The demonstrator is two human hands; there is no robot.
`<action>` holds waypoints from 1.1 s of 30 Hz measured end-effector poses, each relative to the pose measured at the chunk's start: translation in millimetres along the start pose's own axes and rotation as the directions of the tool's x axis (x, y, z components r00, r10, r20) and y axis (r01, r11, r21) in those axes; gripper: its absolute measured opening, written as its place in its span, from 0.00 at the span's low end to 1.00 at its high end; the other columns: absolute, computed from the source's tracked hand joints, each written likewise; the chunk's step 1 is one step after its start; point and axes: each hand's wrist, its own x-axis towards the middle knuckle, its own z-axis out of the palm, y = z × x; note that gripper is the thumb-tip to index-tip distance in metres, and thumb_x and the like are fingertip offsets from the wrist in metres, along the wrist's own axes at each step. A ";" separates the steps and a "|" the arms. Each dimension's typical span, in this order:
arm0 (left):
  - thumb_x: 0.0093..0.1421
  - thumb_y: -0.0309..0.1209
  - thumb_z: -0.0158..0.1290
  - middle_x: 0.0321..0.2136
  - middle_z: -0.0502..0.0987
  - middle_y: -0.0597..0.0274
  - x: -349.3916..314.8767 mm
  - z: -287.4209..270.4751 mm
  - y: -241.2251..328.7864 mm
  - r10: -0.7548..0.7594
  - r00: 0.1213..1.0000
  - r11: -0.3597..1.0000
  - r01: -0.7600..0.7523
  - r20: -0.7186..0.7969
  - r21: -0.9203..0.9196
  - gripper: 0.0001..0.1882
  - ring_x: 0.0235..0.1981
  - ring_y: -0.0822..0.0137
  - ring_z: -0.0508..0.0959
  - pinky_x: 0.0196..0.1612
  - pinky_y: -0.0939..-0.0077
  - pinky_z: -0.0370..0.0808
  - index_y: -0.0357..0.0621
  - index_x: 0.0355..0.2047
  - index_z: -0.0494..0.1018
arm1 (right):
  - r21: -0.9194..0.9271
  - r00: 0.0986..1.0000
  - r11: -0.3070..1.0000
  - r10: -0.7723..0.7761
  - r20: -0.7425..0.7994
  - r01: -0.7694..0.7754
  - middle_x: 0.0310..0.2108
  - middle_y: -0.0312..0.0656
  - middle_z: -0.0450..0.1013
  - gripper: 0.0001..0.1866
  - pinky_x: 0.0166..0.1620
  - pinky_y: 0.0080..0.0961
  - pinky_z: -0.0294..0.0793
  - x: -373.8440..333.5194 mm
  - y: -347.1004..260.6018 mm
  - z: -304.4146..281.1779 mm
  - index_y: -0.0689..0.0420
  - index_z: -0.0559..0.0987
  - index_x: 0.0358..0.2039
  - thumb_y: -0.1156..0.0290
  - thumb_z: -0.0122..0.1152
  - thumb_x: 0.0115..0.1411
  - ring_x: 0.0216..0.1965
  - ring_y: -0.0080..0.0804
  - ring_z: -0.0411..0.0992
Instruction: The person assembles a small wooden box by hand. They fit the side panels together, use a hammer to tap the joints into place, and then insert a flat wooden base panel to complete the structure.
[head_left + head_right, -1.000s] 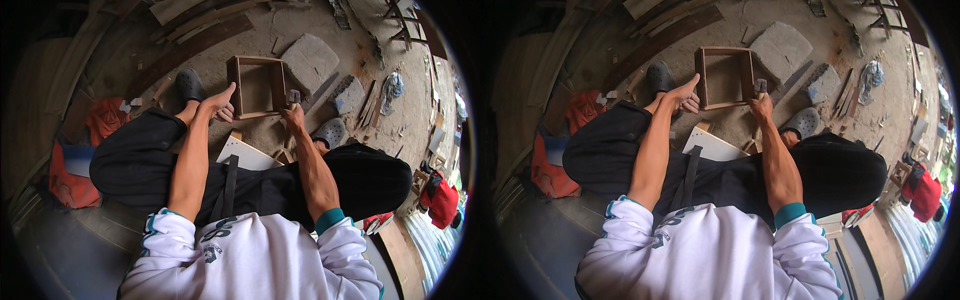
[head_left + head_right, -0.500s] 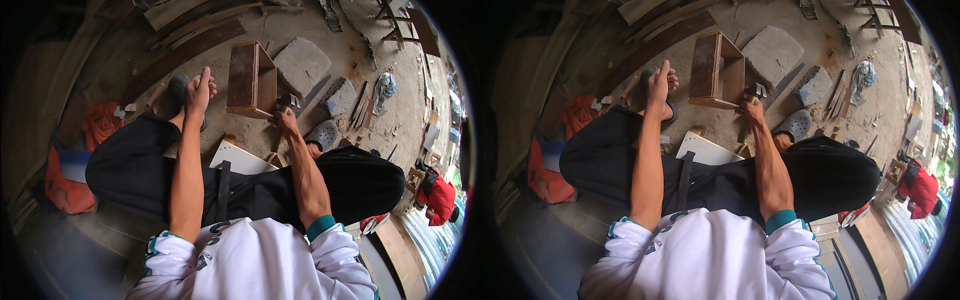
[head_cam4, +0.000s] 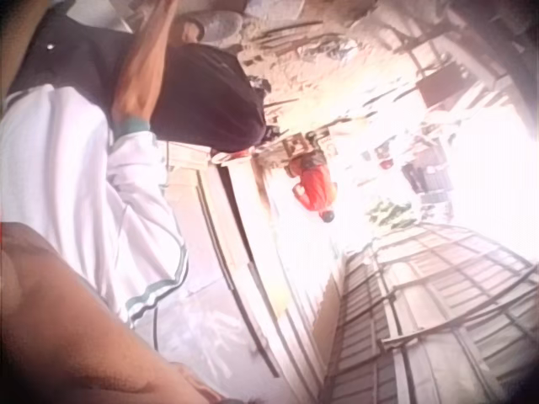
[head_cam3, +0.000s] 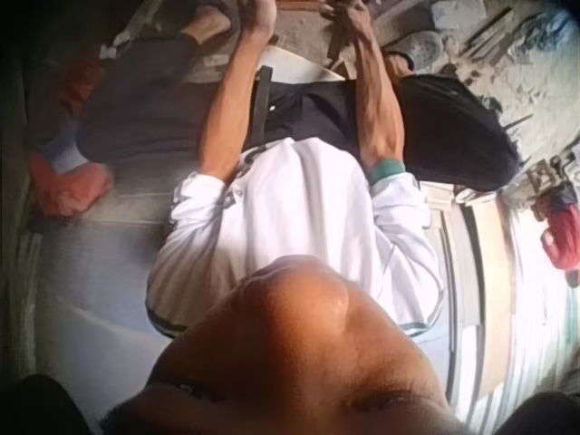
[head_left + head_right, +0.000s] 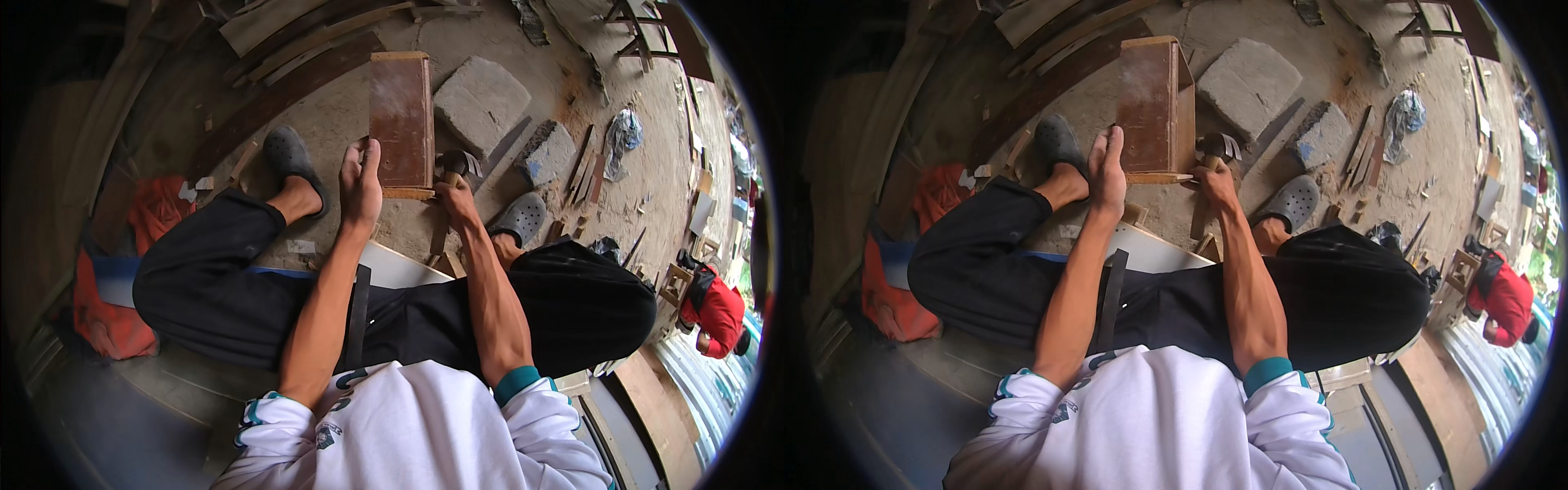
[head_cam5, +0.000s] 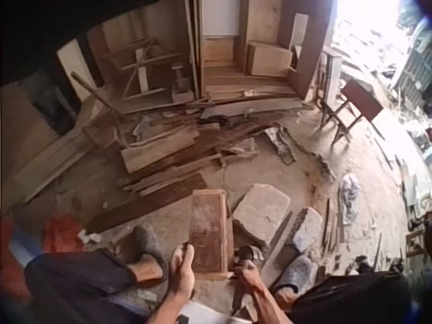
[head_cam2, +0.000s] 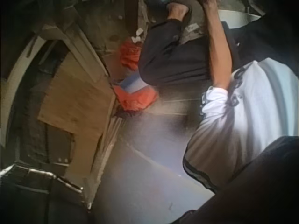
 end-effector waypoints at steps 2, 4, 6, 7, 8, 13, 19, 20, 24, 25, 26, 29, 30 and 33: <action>0.70 0.41 0.45 0.42 0.76 0.54 0.3 -1.2 8.1 0.036 0.999 0.999 -0.037 0.037 0.025 0.21 0.45 0.72 0.73 0.50 0.79 0.67 0.31 0.49 0.69 | -0.008 1.000 1.000 -0.015 -0.006 0.015 0.31 0.42 0.72 0.08 0.36 0.31 0.85 -7.3 -11.3 3.9 0.63 0.72 0.36 0.79 0.56 0.55 0.30 0.32 0.75; 0.70 0.41 0.44 0.43 0.76 0.53 -2.7 0.3 15.1 0.027 0.998 1.000 -0.028 0.053 0.006 0.22 0.45 0.70 0.73 0.51 0.78 0.67 0.31 0.49 0.68 | -0.053 0.999 0.997 -0.047 0.018 0.048 0.30 0.40 0.72 0.05 0.36 0.30 0.84 -16.0 -22.2 7.5 0.63 0.72 0.34 0.79 0.56 0.56 0.30 0.31 0.75; 0.70 0.42 0.43 0.45 0.75 0.52 -5.2 1.2 18.7 0.020 0.997 1.000 -0.018 0.072 -0.024 0.23 0.46 0.69 0.73 0.53 0.77 0.66 0.30 0.50 0.68 | -0.107 0.997 0.991 -0.072 0.032 0.075 0.29 0.39 0.72 0.04 0.35 0.29 0.84 -16.2 -23.3 5.3 0.63 0.73 0.33 0.78 0.56 0.57 0.30 0.31 0.75; 0.70 0.42 0.43 0.46 0.75 0.52 -5.0 0.4 16.5 0.035 0.996 0.999 -0.033 0.086 -0.025 0.24 0.47 0.68 0.72 0.54 0.76 0.65 0.30 0.51 0.67 | -0.138 0.996 0.987 -0.081 0.033 0.085 0.29 0.39 0.73 0.04 0.34 0.29 0.84 -13.4 -20.0 3.1 0.63 0.74 0.33 0.78 0.56 0.57 0.30 0.31 0.75; 0.70 0.43 0.42 0.47 0.74 0.51 -4.9 -0.7 12.8 0.049 0.994 0.999 -0.047 0.101 -0.027 0.24 0.48 0.68 0.72 0.55 0.75 0.65 0.29 0.51 0.67 | -0.169 0.995 0.981 -0.090 0.034 0.094 0.29 0.39 0.73 0.04 0.33 0.28 0.83 -10.9 -16.9 0.5 0.63 0.75 0.33 0.78 0.56 0.57 0.31 0.31 0.76; 0.70 0.41 0.39 0.51 0.72 0.52 -10.0 20.7 26.0 0.085 0.996 0.991 -0.085 -0.009 -0.108 0.24 0.53 0.68 0.69 0.59 0.74 0.61 0.31 0.54 0.66 | -0.008 0.997 1.000 0.025 0.069 -0.025 0.33 0.43 0.75 0.13 0.33 0.30 0.84 -17.8 -17.0 3.5 0.64 0.73 0.43 0.80 0.54 0.55 0.33 0.34 0.77; 0.65 0.30 0.48 0.46 0.74 0.57 2.5 3.0 8.7 0.103 0.973 0.986 -0.073 0.209 -0.149 0.20 0.44 0.73 0.74 0.48 0.80 0.71 0.36 0.55 0.65 | -0.203 0.984 0.963 0.179 -0.006 -0.176 0.32 0.48 0.74 0.19 0.29 0.31 0.83 -54.9 -35.4 12.6 0.65 0.72 0.45 0.81 0.52 0.51 0.28 0.35 0.77; 0.64 0.29 0.50 0.45 0.74 0.57 5.4 4.0 4.7 0.127 0.972 0.986 -0.102 0.198 -0.129 0.20 0.43 0.73 0.74 0.47 0.80 0.71 0.36 0.54 0.65 | -0.229 0.981 0.954 0.193 -0.019 -0.192 0.32 0.48 0.74 0.18 0.28 0.30 0.83 -60.4 -39.2 13.9 0.65 0.72 0.45 0.81 0.52 0.51 0.28 0.35 0.77; 0.60 0.25 0.55 0.44 0.74 0.58 29.8 8.7 -13.5 0.111 0.975 0.992 -0.099 0.192 -0.074 0.21 0.45 0.72 0.74 0.50 0.79 0.70 0.37 0.53 0.65 | -0.296 0.970 0.923 0.239 -0.054 -0.244 0.29 0.48 0.75 0.13 0.26 0.29 0.80 -69.5 -46.0 12.0 0.66 0.72 0.41 0.80 0.52 0.52 0.26 0.37 0.78; 0.61 0.26 0.55 0.44 0.74 0.59 37.9 10.7 -14.6 0.094 0.978 0.996 -0.091 0.188 -0.025 0.21 0.44 0.72 0.74 0.49 0.79 0.71 0.37 0.53 0.65 | -0.306 0.967 0.917 0.249 -0.058 -0.255 0.29 0.48 0.75 0.12 0.25 0.29 0.80 -70.4 -47.3 11.0 0.66 0.72 0.40 0.79 0.53 0.53 0.26 0.37 0.78; 0.61 0.26 0.55 0.43 0.74 0.59 44.1 12.3 -15.8 0.076 0.980 0.996 -0.082 0.183 0.024 0.21 0.44 0.72 0.74 0.48 0.79 0.71 0.37 0.53 0.65 | -0.294 0.962 0.917 0.266 -0.056 -0.271 0.28 0.48 0.75 0.11 0.24 0.28 0.79 -71.6 -48.2 10.2 0.66 0.72 0.39 0.79 0.52 0.53 0.25 0.37 0.78; 0.60 0.29 0.57 0.41 0.75 0.59 60.1 16.0 -24.4 -0.028 0.989 0.996 0.015 0.143 0.091 0.23 0.40 0.73 0.76 0.43 0.79 0.73 0.37 0.54 0.64 | -0.256 0.953 0.918 0.299 -0.052 -0.302 0.26 0.48 0.76 0.09 0.23 0.28 0.77 -74.8 -52.9 8.8 0.67 0.72 0.36 0.78 0.52 0.55 0.23 0.38 0.78; 0.60 0.29 0.57 0.40 0.76 0.59 65.4 17.2 -27.8 -0.055 0.990 0.993 0.041 0.130 0.109 0.24 0.39 0.73 0.76 0.42 0.78 0.74 0.37 0.54 0.64 | -0.241 0.952 0.922 0.300 -0.052 -0.304 0.26 0.49 0.76 0.08 0.23 0.28 0.77 -75.3 -54.6 8.7 0.67 0.73 0.36 0.78 0.52 0.55 0.22 0.37 0.78; 0.59 0.31 0.58 0.39 0.76 0.59 76.8 18.9 -45.3 -0.127 0.985 0.991 0.121 0.117 0.058 0.25 0.38 0.72 0.76 0.40 0.78 0.74 0.37 0.55 0.64 | -0.247 0.953 0.922 0.303 -0.018 -0.298 0.24 0.48 0.76 0.07 0.23 0.27 0.76 -68.2 -48.9 0.2 0.67 0.73 0.34 0.76 0.53 0.56 0.22 0.36 0.78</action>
